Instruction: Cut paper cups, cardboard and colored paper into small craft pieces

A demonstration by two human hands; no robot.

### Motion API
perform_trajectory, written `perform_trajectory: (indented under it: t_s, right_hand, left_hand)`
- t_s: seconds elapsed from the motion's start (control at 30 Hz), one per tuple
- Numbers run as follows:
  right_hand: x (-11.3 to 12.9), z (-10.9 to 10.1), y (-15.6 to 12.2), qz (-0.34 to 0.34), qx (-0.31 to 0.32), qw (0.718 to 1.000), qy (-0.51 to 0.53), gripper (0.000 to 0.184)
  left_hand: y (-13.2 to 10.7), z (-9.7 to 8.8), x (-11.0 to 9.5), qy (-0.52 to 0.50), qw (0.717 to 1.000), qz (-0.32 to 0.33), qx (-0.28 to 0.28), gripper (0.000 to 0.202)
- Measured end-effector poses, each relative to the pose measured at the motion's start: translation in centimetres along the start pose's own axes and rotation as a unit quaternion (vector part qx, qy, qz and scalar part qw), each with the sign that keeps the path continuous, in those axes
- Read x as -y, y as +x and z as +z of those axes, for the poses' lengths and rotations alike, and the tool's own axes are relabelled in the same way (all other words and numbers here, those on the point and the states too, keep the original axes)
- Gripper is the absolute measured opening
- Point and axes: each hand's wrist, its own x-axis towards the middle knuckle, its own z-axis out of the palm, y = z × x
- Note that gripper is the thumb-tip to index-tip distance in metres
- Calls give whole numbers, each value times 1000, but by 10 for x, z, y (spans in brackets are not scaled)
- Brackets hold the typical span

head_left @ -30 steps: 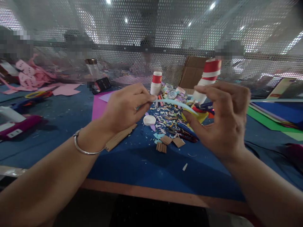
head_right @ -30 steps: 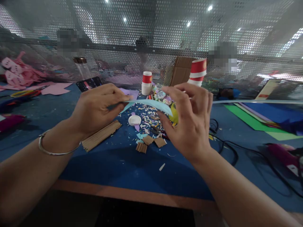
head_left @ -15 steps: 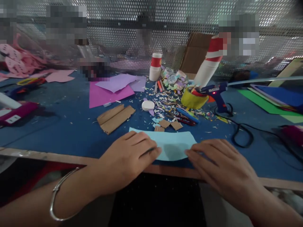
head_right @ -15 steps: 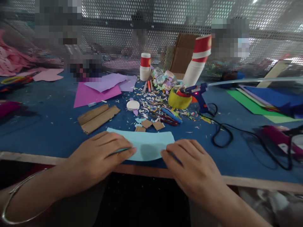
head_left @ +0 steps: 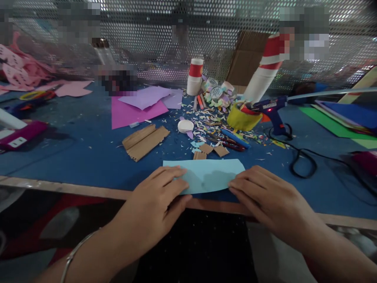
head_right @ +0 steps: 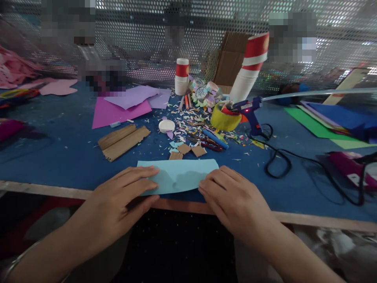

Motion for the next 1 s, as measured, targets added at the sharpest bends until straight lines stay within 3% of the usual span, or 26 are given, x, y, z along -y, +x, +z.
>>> perform_trajectory:
  t_s: [0.23,0.37,0.67,1.0]
  right_hand:
    - [-12,-3,9,82,22,990,115,14]
    - [-18,-4,13,128,38,981,138,17]
    - [-24,-5,8,215,37,964,152,20]
    - [-28,-3,8,222,31,967,123,20]
  left_hand:
    - [15,-3,2,-50,997,-55,26,15]
    - [24,-7,11,-92,989,-97,66,18]
    - [36,-12,20,-86,982,-124,111,20]
    - [31,-8,21,-4,989,-136,65,28]
